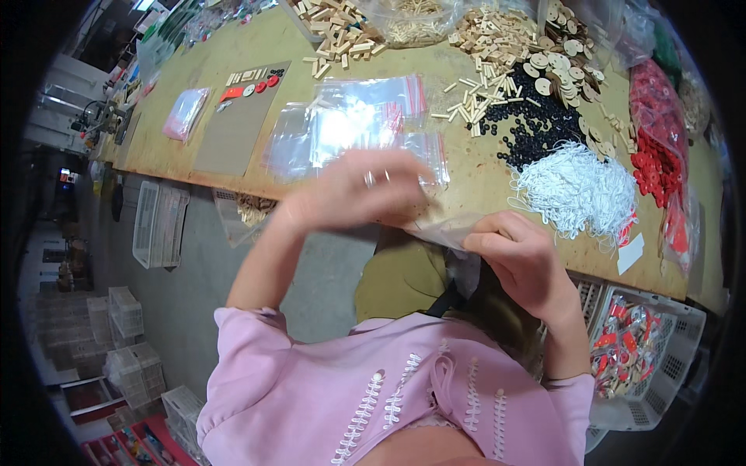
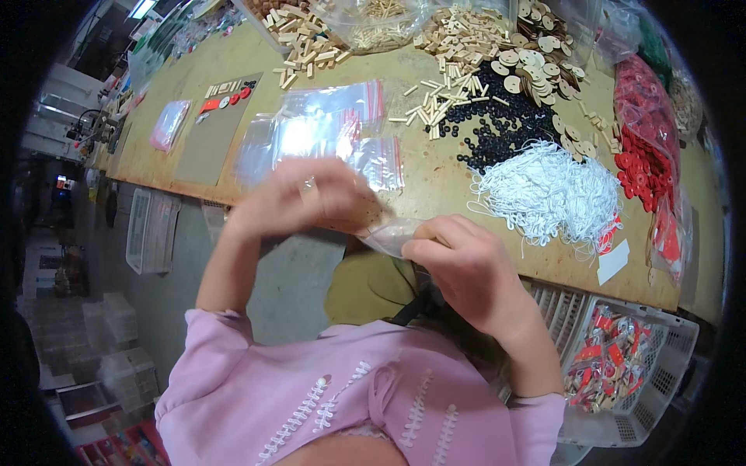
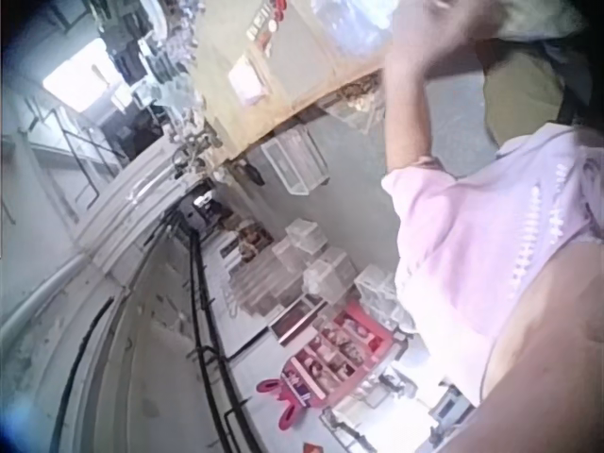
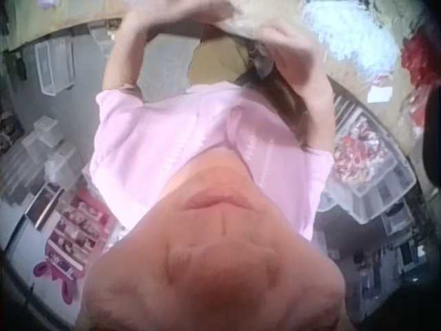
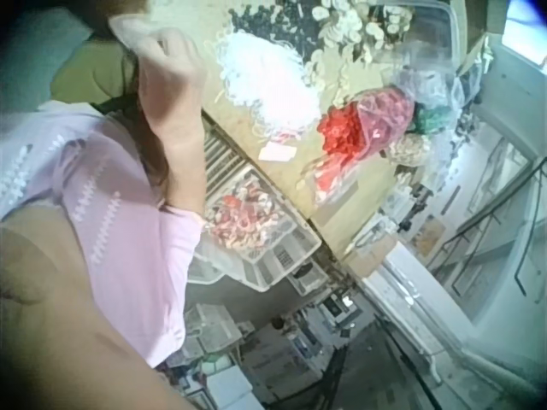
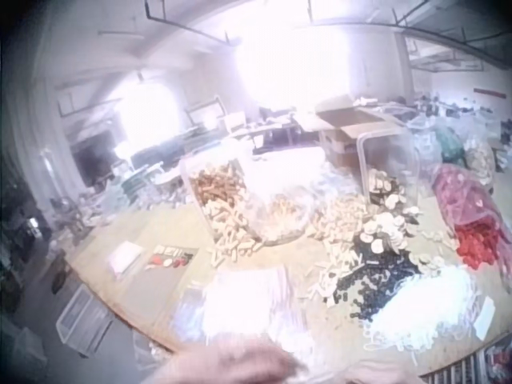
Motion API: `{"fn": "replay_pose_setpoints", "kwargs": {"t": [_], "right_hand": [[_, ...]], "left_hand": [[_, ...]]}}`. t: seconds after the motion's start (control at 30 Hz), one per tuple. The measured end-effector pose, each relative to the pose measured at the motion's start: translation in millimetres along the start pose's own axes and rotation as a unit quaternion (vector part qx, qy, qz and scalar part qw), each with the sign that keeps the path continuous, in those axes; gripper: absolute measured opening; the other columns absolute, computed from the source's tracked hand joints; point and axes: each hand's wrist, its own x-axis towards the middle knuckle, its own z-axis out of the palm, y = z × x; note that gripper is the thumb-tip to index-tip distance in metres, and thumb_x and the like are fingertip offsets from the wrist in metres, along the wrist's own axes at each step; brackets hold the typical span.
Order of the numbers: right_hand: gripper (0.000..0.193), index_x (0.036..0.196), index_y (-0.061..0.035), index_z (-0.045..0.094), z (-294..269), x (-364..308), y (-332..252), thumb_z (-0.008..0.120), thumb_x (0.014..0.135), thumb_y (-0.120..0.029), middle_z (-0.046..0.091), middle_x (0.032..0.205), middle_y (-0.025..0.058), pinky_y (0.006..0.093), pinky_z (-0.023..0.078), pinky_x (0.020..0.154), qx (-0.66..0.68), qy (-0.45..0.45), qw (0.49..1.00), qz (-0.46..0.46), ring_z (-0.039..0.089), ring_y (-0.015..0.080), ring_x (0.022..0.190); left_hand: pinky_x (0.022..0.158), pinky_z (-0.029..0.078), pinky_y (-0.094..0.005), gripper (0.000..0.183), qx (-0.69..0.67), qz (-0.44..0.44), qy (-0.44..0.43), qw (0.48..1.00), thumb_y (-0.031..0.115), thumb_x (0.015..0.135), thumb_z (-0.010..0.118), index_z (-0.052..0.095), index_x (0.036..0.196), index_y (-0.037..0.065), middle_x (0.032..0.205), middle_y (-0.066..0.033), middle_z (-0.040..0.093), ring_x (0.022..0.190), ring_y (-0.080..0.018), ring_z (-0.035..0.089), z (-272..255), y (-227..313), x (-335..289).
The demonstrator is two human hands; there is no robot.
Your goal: The person assembles small craft kits by picking wooden pegs, black beads, wooden discs, white strings, and red tags from a table and placing them into clear plastic bags. The person then seals the bags and sets them aside.
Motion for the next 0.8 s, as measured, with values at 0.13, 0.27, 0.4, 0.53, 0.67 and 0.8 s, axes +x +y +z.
{"fn": "replay_pose_setpoints", "kwargs": {"t": [0.13,0.27,0.4,0.53,0.67,0.8], "right_hand": [[0.028,0.101,-0.0085,0.069,9,-10,5,0.066,0.079,0.008,0.061,0.084,0.0089,0.0368,0.051,0.071,0.042,0.008,0.999,0.033,0.061,0.0293,0.081],[0.025,0.101,-0.0068,0.069,18,-19,10,0.066,0.081,0.007,0.061,0.085,0.0089,0.0365,0.051,0.071,0.058,0.021,0.997,0.043,0.061,0.0292,0.08],[0.021,0.101,-0.0056,0.069,17,-26,12,0.066,0.083,0.005,0.061,0.086,0.0097,0.0376,0.051,0.072,0.043,0.039,0.996,0.072,0.061,0.0305,0.081],[0.016,0.097,-0.0055,0.068,17,-24,13,0.066,0.084,0.004,0.062,0.088,0.0103,0.0385,0.051,0.075,0.03,0.063,0.995,0.074,0.061,0.0325,0.084],[0.011,0.095,-0.0028,0.066,10,-8,9,0.066,0.085,0.002,0.063,0.092,0.0121,0.0385,0.051,0.078,0.017,0.08,0.996,0.038,0.061,0.0332,0.088],[0.012,0.097,-0.0011,0.067,6,1,7,0.066,0.086,0.002,0.066,0.102,0.0158,0.0394,0.051,0.081,-0.031,0.073,0.996,0.027,0.063,0.0347,0.093]], "left_hand": [[0.079,0.056,-0.0327,0.036,0.285,-0.144,0.269,0.909,0.024,0.094,0.074,0.067,0.122,0.003,0.103,-0.0122,0.075,0.091,-0.0187,0.071,-101,-119,55],[0.091,0.054,-0.0443,0.055,0.36,-0.3,0.208,0.858,0.043,0.085,0.079,0.063,0.127,0.011,0.111,-0.0214,0.071,0.103,-0.0357,0.07,-155,-209,57],[0.083,0.054,-0.0418,0.035,0.354,-0.258,0.194,0.878,0.037,0.086,0.078,0.069,0.103,0.008,0.098,-0.0146,0.073,0.093,-0.0306,0.07,-155,-223,45],[0.075,0.055,-0.0383,0.025,0.384,-0.267,0.212,0.858,0.028,0.087,0.077,0.07,0.096,0.006,0.09,-0.0106,0.073,0.083,-0.026,0.07,-159,-209,34],[0.074,0.054,-0.0268,0.018,-0.075,-0.208,0.3,0.928,0.018,0.094,0.075,0.067,0.107,0.008,0.094,-0.0002,0.069,0.092,-0.0153,0.071,-158,-183,15],[0.086,0.055,-0.0298,0.022,-0.203,-0.143,0.219,0.944,0.012,0.097,0.071,0.062,0.116,0.006,0.107,-0.005,0.066,0.097,-0.018,0.069,-77,-72,39]]}}
